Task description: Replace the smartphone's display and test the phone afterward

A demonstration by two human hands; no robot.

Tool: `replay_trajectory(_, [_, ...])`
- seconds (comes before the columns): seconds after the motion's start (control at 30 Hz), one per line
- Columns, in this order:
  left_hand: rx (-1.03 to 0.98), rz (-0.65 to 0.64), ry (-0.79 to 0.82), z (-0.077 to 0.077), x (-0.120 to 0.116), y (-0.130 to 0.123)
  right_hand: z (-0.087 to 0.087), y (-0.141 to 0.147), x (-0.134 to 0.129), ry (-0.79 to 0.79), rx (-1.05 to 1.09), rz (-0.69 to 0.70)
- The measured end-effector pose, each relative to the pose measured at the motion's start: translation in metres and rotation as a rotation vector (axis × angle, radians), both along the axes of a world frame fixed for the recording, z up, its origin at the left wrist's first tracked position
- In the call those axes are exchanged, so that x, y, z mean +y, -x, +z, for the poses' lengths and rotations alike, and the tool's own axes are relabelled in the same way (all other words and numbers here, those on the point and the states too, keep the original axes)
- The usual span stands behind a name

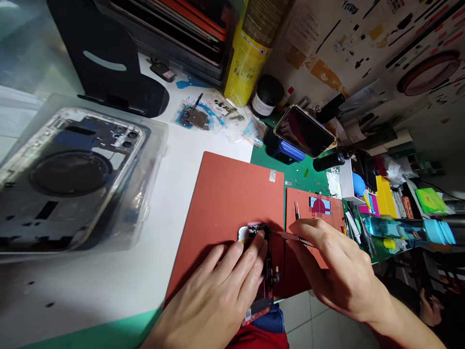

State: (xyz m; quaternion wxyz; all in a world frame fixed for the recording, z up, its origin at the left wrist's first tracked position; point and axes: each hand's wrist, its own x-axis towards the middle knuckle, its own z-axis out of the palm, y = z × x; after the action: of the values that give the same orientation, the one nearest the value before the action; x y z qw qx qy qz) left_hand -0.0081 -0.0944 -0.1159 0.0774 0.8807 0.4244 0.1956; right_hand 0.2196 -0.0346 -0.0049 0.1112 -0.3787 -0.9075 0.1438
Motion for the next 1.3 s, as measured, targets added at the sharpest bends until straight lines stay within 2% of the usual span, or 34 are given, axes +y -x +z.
replay_trajectory(0.1, [0.007, -0.001, 0.005, -0.001, -0.001, -0.001, 0.008, 0.001, 0.006, 0.177, -0.007, 0.065])
replay_trajectory(0.17, [0.01, -0.002, 0.004, -0.002, -0.002, -0.001, 0.011, 0.003, 0.01, 0.211, -0.021, 0.088])
replay_trajectory(0.33, [-0.001, 0.007, 0.0, -0.003, -0.002, 0.0, 0.004, 0.006, 0.015, -0.071, -0.074, 0.05])
replay_trajectory(0.4, [-0.003, 0.006, -0.002, -0.003, -0.002, 0.0, 0.0, 0.008, 0.016, -0.13, -0.056, 0.048])
replay_trajectory(0.57, [-0.03, 0.008, 0.003, -0.002, -0.001, -0.001, -0.003, 0.009, 0.017, -0.129, -0.014, 0.1])
replay_trajectory(0.77, [-0.023, 0.01, 0.002, -0.001, -0.001, -0.001, -0.005, 0.009, 0.016, -0.156, 0.002, 0.048])
replay_trajectory(0.9, [-0.014, 0.004, 0.007, -0.001, -0.003, 0.0, -0.007, 0.007, 0.016, -0.106, 0.01, 0.076])
replay_trajectory(1.07, [-0.017, -0.002, 0.001, -0.003, -0.002, -0.002, -0.006, 0.006, 0.015, -0.139, -0.014, 0.083])
replay_trajectory(1.17, [-0.013, 0.002, -0.003, -0.002, -0.001, -0.002, -0.003, 0.007, 0.015, -0.187, -0.021, 0.042])
replay_trajectory(1.3, [0.01, -0.009, -0.035, -0.002, -0.001, 0.0, -0.002, 0.007, 0.015, -0.255, 0.004, -0.092])
